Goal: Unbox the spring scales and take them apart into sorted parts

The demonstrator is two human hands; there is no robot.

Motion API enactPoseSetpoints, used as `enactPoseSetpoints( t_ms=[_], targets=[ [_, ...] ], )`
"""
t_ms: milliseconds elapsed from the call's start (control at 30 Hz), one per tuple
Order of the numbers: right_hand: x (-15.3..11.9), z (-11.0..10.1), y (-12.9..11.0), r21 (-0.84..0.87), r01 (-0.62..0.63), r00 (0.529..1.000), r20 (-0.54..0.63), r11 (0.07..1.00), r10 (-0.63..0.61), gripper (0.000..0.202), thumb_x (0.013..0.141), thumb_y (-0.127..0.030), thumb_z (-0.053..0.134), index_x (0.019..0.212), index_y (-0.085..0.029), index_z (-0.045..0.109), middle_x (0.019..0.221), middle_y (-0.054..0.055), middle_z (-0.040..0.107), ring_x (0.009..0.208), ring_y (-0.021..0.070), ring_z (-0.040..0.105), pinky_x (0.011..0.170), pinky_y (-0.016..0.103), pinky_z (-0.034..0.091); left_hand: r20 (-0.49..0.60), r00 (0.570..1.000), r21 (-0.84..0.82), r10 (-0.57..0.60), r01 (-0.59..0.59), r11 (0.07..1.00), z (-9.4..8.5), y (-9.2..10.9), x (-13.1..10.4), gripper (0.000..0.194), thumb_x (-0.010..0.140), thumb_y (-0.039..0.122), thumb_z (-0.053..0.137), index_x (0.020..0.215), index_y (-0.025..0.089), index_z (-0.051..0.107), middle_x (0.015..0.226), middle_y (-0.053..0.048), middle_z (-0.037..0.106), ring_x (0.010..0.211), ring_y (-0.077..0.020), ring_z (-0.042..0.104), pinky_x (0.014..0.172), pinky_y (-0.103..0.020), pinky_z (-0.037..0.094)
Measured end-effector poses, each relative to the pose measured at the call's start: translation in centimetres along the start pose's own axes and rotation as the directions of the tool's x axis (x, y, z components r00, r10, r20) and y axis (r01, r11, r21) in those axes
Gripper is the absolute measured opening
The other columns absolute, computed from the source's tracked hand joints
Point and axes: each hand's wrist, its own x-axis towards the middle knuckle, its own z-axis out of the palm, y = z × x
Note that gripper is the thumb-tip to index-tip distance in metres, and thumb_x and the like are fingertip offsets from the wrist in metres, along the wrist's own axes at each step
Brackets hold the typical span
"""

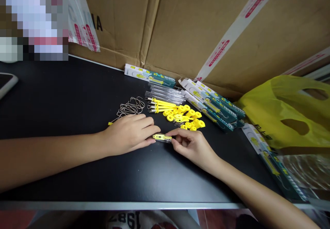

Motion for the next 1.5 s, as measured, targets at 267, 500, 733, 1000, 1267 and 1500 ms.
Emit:
enactPoseSetpoints(
  t_ms=[267,500,733,1000,1267,1500],
  targets=[
    [0.3,-1.0,0.3,-0.097,-0.013,1.0,-0.004,0.995,0.012,0.014,0.082,-0.019,0.053,0.09,-0.016,0.064,0.054,-0.006,0.045,0.045,0.0063,0.035,0.044,0.02,0.029,0.027,0.999,0.111,-0.031,0.028,0.993,0.2,0.0,-0.2,0.023,0.092,0.033,0.047,0.106,0.02,0.061,0.089,-0.002,0.059,0.08,-0.0183,0.055,0.07,-0.029,0.042],
    [0.0,-0.9,0.2,-0.198,0.056,0.998,0.027,0.979,-0.051,0.025,0.08,-0.019,0.057,0.106,-0.02,0.059,0.058,-0.007,0.045,0.047,0.0067,0.039,0.047,0.019,0.032,0.074,0.996,0.04,-0.047,0.044,0.998,0.5,-0.3,-0.1,0.024,0.093,0.032,0.047,0.108,0.02,0.061,0.093,-0.003,0.059,0.085,-0.0189,0.054,0.077,-0.031,0.044],
    [0.4,-0.2,1.0,-0.222,0.084,0.995,-0.032,0.972,-0.093,0.026,0.084,-0.032,0.062,0.107,-0.021,0.066,0.055,-0.006,0.046,0.048,0.0077,0.042,0.048,0.02,0.032,0.079,0.996,0.02,-0.035,0.033,0.999,0.6,-0.4,-0.2,0.024,0.093,0.031,0.046,0.108,0.02,0.061,0.093,-0.004,0.059,0.085,-0.0189,0.054,0.079,-0.031,0.044],
    [0.2,-0.6,1.2,-0.164,0.106,0.992,-0.047,0.981,-0.115,0.018,0.085,-0.032,0.061,0.095,-0.02,0.071,0.057,-0.003,0.056,0.047,0.0072,0.041,0.046,0.02,0.031,0.071,0.997,-0.002,-0.032,0.032,0.999,0.5,-0.3,-0.1,0.024,0.094,0.032,0.045,0.107,0.02,0.061,0.093,-0.003,0.058,0.085,-0.0181,0.054,0.079,-0.031,0.043],
    [0.2,-2.3,0.6,-0.176,0.072,0.996,-0.047,0.982,-0.081,0.009,0.082,-0.023,0.06,0.09,-0.018,0.061,0.061,-0.004,0.054,0.049,0.0074,0.042,0.047,0.02,0.034,0.017,1.0,0.043,-0.02,0.019,0.999,0.3,-0.3,-0.2,0.023,0.093,0.032,0.047,0.107,0.02,0.061,0.09,-0.002,0.059,0.081,-0.0178,0.054,0.075,-0.03,0.043],
    [0.4,-4.5,0.9,-0.337,0.034,0.964,-0.239,0.941,-0.12,0.011,0.076,-0.012,0.056,0.081,-0.02,0.051,0.073,-0.001,0.056,0.056,0.0094,0.048,0.053,0.021,0.04,0.027,0.999,0.063,-0.023,0.021,0.998,0.3,-0.3,-0.2,0.024,0.093,0.033,0.047,0.108,0.02,0.06,0.091,-0.002,0.059,0.081,-0.0178,0.053,0.074,-0.03,0.043]
  ],
)
